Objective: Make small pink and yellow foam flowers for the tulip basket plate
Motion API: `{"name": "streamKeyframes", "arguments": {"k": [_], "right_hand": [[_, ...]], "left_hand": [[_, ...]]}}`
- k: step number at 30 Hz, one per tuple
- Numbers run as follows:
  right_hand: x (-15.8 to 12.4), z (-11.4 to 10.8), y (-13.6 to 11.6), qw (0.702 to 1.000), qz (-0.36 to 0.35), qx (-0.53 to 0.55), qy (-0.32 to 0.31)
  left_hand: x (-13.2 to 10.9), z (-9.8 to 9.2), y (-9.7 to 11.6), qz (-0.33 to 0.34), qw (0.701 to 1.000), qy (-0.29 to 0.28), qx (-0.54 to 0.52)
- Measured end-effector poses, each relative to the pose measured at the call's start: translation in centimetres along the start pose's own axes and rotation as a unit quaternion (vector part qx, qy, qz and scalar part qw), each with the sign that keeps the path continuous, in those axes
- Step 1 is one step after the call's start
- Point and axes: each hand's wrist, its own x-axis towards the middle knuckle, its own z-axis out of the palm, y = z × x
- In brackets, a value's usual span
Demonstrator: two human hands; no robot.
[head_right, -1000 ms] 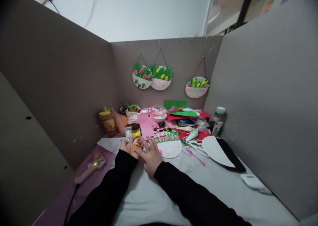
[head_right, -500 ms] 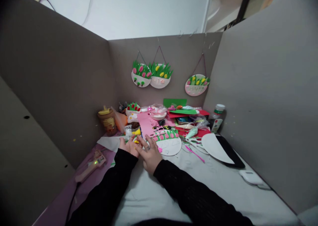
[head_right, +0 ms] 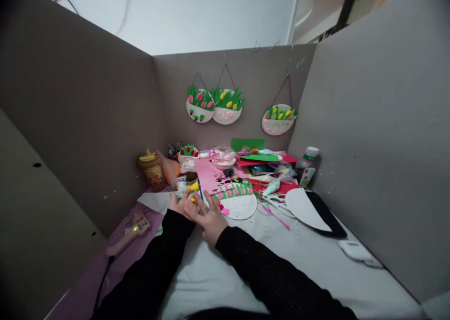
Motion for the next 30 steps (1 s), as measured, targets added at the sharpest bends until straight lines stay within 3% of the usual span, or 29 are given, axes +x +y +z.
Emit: {"name": "streamKeyframes", "arguments": {"k": [2, 5, 7, 12, 17, 23, 26, 30], "right_hand": [[0.08, 0.03, 0.15, 1.000, 0.011, -0.003, 0.016], [0.11, 0.04, 0.46, 0.998, -0.025, 0.002, 0.050], [0.11, 0.05, 0.53, 0.998, -0.045, 0.006, 0.049], [0.12, -0.07, 0.39, 0.999, -0.005, -0.001, 0.049], [0.05, -0.37, 0.01, 0.998, -0.046, 0.015, 0.044], [0.12, -0.55, -0.15, 0.997, -0.010, 0.024, 0.068], [0.10, -0.47, -0.13, 0.996, -0.034, 0.042, 0.065], [0.16, -0.51, -0.24, 0.998, 0.005, 0.024, 0.061]], "left_hand": [[-0.06, 0.09, -0.07, 0.005, 1.000, -0.002, -0.002], [-0.24, 0.24, 0.00, 0.029, 0.999, -0.001, -0.020], [-0.33, 0.31, 0.02, 0.019, 1.000, 0.004, -0.019], [-0.29, 0.35, -0.12, -0.011, 1.000, -0.002, 0.002], [-0.10, 0.32, -0.08, -0.007, 1.000, 0.016, -0.014], [0.29, -0.15, -0.15, -0.001, 1.000, -0.009, -0.008], [0.35, -0.07, -0.20, -0.005, 1.000, 0.006, -0.006], [0.22, 0.15, -0.28, -0.016, 1.000, 0.014, 0.001]]}}
